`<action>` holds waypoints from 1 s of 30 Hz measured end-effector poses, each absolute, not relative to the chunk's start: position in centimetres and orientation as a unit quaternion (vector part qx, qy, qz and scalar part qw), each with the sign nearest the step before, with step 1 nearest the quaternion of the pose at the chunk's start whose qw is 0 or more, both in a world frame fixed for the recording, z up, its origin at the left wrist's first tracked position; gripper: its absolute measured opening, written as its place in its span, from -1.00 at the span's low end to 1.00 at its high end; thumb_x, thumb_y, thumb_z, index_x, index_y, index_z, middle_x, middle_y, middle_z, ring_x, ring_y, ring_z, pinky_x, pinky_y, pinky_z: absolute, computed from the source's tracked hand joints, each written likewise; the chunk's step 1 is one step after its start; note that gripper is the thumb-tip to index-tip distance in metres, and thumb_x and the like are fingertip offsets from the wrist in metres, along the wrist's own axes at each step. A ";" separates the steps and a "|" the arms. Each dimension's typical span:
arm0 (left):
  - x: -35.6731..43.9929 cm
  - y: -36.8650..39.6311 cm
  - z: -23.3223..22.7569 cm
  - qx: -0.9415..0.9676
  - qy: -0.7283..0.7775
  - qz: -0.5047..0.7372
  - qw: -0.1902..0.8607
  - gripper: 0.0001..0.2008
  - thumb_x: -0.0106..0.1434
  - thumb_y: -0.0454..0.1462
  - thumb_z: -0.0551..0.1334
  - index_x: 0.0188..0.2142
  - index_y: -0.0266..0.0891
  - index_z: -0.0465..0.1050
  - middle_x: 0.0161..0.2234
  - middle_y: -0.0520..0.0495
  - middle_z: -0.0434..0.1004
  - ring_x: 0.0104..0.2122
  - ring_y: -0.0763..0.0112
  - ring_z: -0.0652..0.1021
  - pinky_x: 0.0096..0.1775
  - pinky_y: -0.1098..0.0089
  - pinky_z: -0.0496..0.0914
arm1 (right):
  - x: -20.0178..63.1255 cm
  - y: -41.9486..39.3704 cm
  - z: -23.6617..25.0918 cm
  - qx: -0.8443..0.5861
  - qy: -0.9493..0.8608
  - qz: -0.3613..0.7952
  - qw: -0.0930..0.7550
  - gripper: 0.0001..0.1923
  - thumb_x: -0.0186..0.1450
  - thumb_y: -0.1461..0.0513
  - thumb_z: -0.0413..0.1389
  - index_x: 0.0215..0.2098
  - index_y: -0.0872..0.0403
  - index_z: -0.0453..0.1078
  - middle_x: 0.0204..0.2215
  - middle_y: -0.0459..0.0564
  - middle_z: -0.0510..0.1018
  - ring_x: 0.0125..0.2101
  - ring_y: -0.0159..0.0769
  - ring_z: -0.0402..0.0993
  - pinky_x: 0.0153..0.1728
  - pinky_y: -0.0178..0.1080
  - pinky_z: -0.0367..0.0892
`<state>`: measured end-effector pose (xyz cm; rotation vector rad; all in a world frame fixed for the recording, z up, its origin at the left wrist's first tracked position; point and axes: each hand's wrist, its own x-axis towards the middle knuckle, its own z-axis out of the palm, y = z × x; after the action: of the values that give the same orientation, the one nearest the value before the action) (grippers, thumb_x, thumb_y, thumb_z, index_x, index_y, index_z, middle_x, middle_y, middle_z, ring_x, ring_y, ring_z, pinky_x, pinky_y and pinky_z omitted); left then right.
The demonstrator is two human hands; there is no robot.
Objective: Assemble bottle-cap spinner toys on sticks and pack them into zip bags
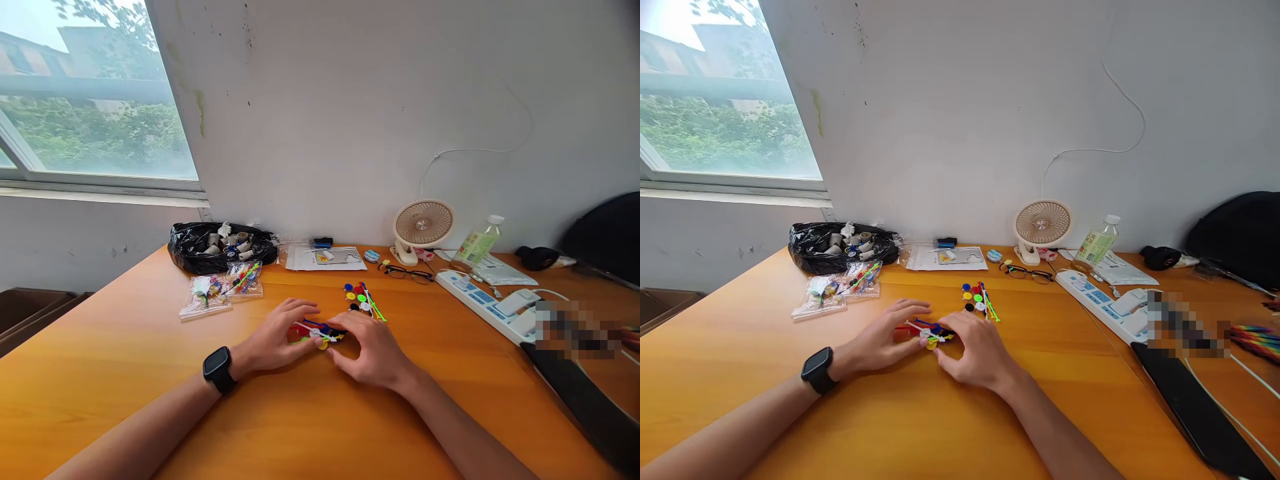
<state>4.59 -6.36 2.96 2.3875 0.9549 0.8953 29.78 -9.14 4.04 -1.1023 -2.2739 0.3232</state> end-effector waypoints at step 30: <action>3.8 0.8 16.5 0.750 0.318 0.485 0.318 -0.58 0.20 0.02 0.45 -0.16 -0.30 0.67 -0.36 -0.11 0.68 -0.36 0.29 0.66 -0.25 0.26 0.59 | 32.4 -3.7 12.1 -0.433 -0.651 0.320 0.536 -0.13 0.16 -0.06 0.40 0.31 -0.04 0.20 0.14 0.17 0.51 0.10 -0.08 0.48 0.05 -0.03 0.45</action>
<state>3.84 0.77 16.55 1.9744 0.8356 1.2764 32.41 -3.74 12.10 -1.0310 -1.5492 0.7628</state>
